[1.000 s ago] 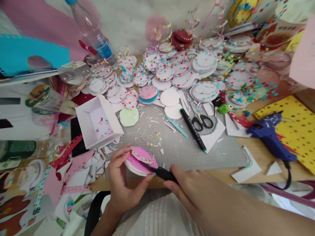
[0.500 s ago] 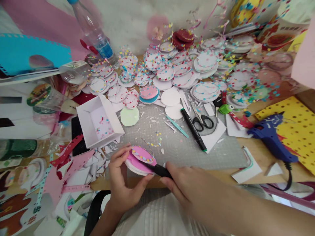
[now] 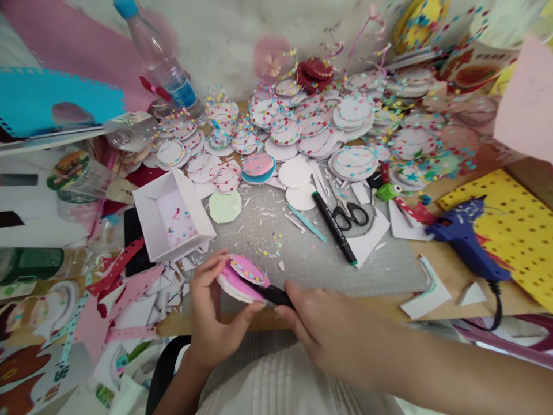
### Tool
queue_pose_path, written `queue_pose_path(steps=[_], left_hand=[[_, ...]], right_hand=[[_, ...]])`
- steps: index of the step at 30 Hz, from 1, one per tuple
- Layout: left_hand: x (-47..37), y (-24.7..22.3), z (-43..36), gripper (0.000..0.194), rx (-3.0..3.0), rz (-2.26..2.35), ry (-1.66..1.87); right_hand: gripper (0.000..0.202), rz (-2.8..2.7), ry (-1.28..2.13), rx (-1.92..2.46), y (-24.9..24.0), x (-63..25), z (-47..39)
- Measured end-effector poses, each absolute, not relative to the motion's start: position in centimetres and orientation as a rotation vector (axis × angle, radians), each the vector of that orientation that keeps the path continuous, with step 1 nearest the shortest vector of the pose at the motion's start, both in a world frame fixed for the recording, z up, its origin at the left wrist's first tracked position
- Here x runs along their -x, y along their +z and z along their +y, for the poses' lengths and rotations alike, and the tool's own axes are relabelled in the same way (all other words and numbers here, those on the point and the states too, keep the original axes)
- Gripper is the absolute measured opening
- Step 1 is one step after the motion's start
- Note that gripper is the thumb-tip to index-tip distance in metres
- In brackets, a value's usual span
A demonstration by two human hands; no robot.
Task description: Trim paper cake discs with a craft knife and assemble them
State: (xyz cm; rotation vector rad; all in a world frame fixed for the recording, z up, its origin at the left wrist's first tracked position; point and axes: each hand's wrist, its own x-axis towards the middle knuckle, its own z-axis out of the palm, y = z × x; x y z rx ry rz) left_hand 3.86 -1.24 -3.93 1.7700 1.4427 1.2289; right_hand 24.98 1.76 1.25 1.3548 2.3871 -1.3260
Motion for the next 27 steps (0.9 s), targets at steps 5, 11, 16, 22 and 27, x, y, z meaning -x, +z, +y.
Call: queue_pose_path(steps=[5,11,16,22,27], left_hand=[[-3.1,-4.0,-0.6,0.069,-1.706,1.441,1.239],[-2.6,-4.1,-0.3,0.063,-1.563,1.385,1.248],[-2.2,-4.3,0.0,0.063,-1.525,1.362,1.241],[-1.0,-4.9,0.6,0.058,-1.431,1.305,1.271],[-0.5,-5.0,0.9,0.051,-1.359,1.274,1.339]], right_hand=[[0.036,2.372,-1.344,-1.341,0.8,-24.7,2.1],[0.036,2.377,-1.358,-1.334,0.0,-24.0,2.2],[0.033,2.349,-1.389,-1.313,-0.8,-23.7,2.0],[0.028,2.453,-1.305,-1.305,-2.0,-22.8,2.4],[0.025,2.474,-1.335,-1.270,-2.9,-22.0,2.9]])
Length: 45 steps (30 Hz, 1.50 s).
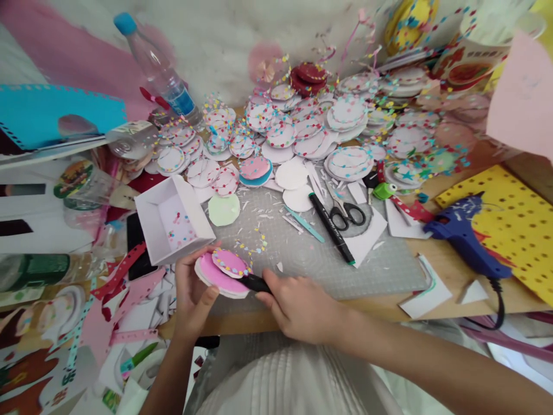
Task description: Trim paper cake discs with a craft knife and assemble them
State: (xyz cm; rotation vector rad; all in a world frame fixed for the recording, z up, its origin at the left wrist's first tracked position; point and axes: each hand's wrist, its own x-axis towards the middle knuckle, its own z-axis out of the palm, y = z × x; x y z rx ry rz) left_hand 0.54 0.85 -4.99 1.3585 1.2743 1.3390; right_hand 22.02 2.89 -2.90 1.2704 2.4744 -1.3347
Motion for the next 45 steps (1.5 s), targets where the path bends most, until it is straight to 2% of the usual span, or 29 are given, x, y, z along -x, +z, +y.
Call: queue_pose_path(steps=[7,13,15,18,20,30,45], left_hand=[[-4.3,-4.2,0.5,0.050,-1.124,1.250,1.422],[-5.6,-4.2,0.0,0.049,-1.243,1.309,1.082],[-5.2,-4.0,0.0,0.058,-1.441,1.341,1.027],[-4.7,-3.2,0.1,0.084,-1.748,1.338,0.955],[-4.6,-2.7,0.3,0.091,-1.857,1.349,0.871],[-4.2,-3.4,1.9,0.079,-1.926,1.361,0.893],[-3.3,-2.4,4.2,0.068,-1.553,1.359,0.779]], right_hand=[[0.040,2.390,-1.341,-1.363,-0.1,-25.4,2.7],[0.045,2.222,-1.285,-1.454,1.8,-28.2,2.1],[0.044,2.215,-1.278,-1.437,1.7,-28.0,2.2],[0.044,2.234,-1.277,-1.377,1.6,-27.2,2.3],[0.044,2.242,-1.268,-1.351,1.6,-26.8,2.3],[0.040,2.423,-1.256,-1.272,1.5,-26.5,2.7],[0.029,2.358,-1.193,-1.240,0.8,-25.6,4.1]])
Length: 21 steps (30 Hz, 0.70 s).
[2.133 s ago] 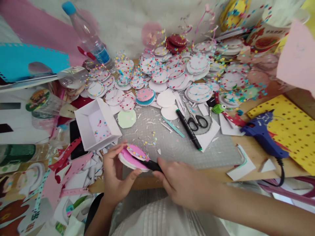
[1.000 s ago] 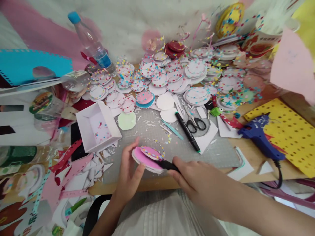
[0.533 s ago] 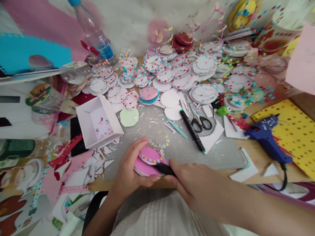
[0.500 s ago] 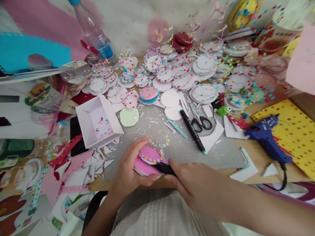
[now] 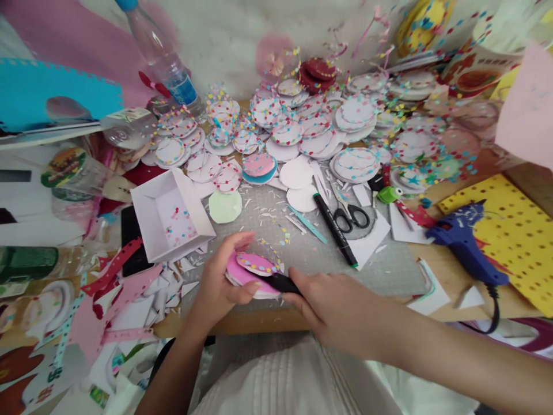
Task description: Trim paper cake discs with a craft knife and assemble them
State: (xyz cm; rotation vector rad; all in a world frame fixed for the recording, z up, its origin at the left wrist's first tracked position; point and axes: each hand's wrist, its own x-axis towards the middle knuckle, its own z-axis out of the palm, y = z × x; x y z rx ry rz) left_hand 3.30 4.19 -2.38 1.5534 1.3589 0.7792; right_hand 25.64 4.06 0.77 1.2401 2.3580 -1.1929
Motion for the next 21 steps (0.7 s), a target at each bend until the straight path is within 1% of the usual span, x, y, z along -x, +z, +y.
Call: queue_pose_path(steps=[4,7,11,15,18,21], left_hand=[[-2.9,-2.9,4.3,0.065,-1.539,1.331,0.811],[-2.7,-3.2,4.2,0.067,-1.526,1.311,0.844],[-2.6,-3.5,4.2,0.069,-1.470,1.295,0.901],[-2.2,-3.6,4.1,0.068,-1.431,1.281,0.932],[-1.6,-3.0,3.9,0.071,-1.514,1.354,0.930],[-1.0,-1.7,3.6,0.077,-1.686,1.505,0.845]], right_hand=[[0.029,2.387,-1.229,-1.243,0.2,-25.7,4.2],[0.030,2.428,-1.248,-1.255,0.1,-25.7,4.3],[0.035,2.464,-1.263,-1.307,1.1,-26.5,3.6],[0.039,2.500,-1.251,-1.364,2.0,-29.7,2.3],[0.037,2.532,-1.201,-1.447,1.1,-32.5,1.7],[0.041,2.473,-1.061,-1.674,-1.3,-33.4,1.9]])
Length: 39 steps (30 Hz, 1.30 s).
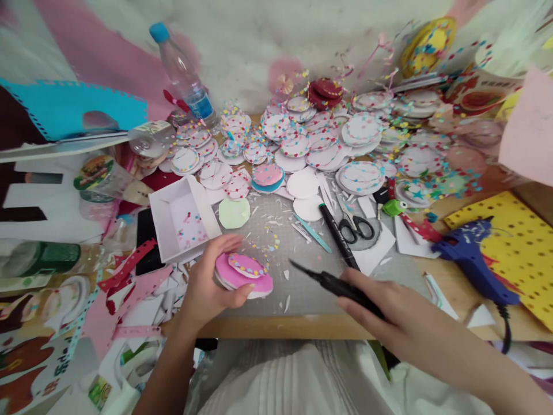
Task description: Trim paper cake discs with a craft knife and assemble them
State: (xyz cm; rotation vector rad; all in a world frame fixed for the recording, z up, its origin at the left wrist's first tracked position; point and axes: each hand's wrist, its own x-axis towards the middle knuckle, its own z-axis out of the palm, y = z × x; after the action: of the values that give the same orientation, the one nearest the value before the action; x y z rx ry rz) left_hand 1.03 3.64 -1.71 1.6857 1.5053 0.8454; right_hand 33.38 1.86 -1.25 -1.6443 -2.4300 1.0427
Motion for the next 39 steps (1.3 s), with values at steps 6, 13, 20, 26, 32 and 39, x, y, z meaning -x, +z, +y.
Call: queue_pose_path(steps=[6,13,20,26,32,39], left_hand=[[-1.1,-0.1,3.4,0.094,-2.005,1.537,0.650],[-2.5,-1.4,3.1,0.108,-2.151,1.480,0.875],[-2.8,-1.9,1.3,0.060,-2.147,1.370,1.004],[-3.4,-3.3,0.9,0.052,-2.074,1.393,1.240],[-5.6,-5.2,1.2,0.041,-1.769,1.386,1.653],[-7.4,-5.8,2.1,0.033,-1.651,1.405,1.707]], right_hand=[[0.034,-2.365,0.748,1.776,-5.6,-29.5,2.2],[0.021,-2.052,0.508,1.452,-3.4,-26.1,1.4],[0.023,-2.027,1.080,1.084,-2.1,-20.5,1.8],[0.033,-2.166,1.122,1.128,-2.3,-19.6,2.3],[0.032,-2.233,1.125,1.110,-2.4,-19.9,2.2],[0.021,-2.090,1.142,1.213,-3.1,-20.0,1.9]])
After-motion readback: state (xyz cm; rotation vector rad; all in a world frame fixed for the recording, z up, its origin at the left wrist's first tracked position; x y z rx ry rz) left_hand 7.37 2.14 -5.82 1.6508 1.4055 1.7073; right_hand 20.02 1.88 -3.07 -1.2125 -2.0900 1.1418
